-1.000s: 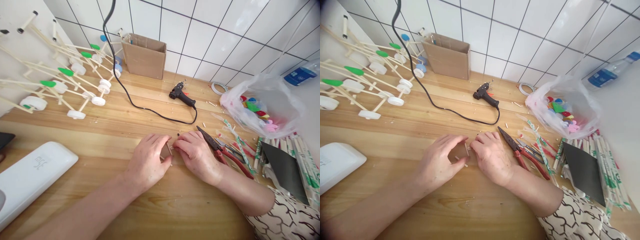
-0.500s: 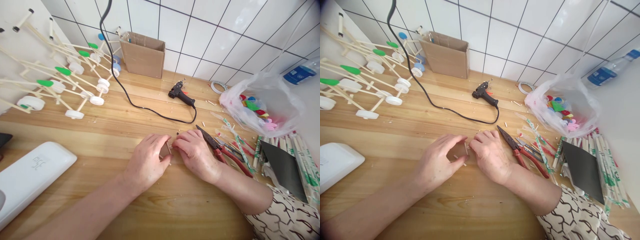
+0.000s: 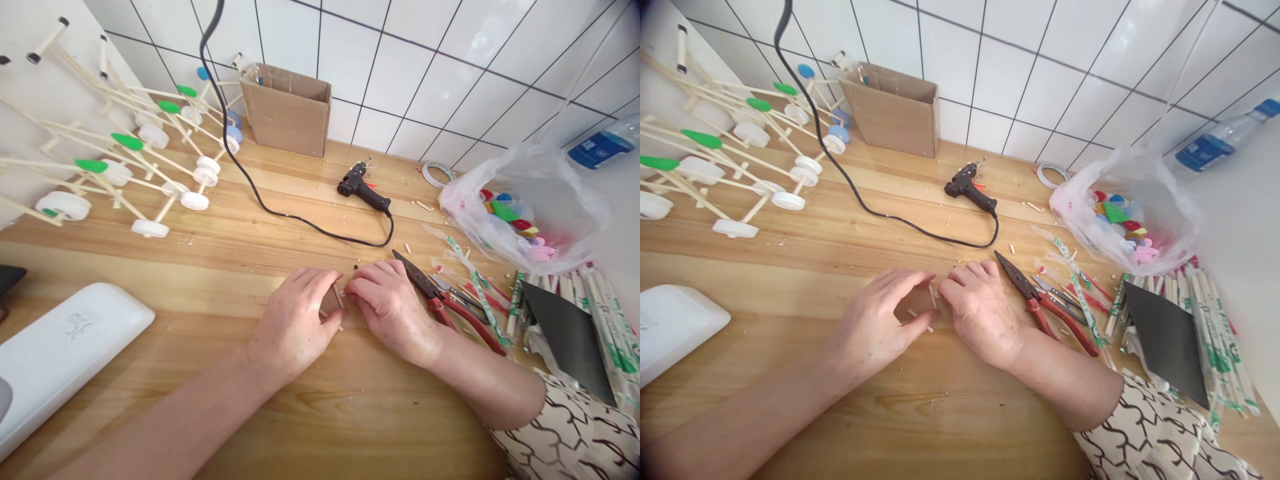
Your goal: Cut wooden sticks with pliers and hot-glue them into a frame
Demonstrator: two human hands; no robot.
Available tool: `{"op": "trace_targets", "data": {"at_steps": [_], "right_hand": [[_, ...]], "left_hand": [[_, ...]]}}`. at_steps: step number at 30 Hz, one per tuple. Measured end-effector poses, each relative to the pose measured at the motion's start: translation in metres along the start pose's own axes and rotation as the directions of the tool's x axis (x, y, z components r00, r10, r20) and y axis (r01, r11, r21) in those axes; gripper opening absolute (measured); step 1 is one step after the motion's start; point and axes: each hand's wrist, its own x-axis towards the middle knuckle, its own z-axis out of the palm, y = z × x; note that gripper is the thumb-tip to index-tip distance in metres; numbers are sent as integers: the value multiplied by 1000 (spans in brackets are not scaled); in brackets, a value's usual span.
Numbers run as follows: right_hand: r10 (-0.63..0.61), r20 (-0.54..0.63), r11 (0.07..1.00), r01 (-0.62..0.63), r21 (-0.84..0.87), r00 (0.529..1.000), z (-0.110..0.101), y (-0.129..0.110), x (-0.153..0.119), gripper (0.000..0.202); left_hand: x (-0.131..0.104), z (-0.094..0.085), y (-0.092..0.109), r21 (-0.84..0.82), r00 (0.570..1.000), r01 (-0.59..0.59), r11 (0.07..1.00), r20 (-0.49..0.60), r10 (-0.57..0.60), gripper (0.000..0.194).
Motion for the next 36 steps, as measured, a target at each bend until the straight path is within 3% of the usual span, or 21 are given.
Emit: {"op": "trace_targets", "data": {"at_steps": [36], "right_hand": [[26, 17, 999, -26, -33, 1000, -1, -3, -2, 21]], "left_hand": [[1, -1, -1, -15, 999, 17, 1000, 43, -16, 34]]}}
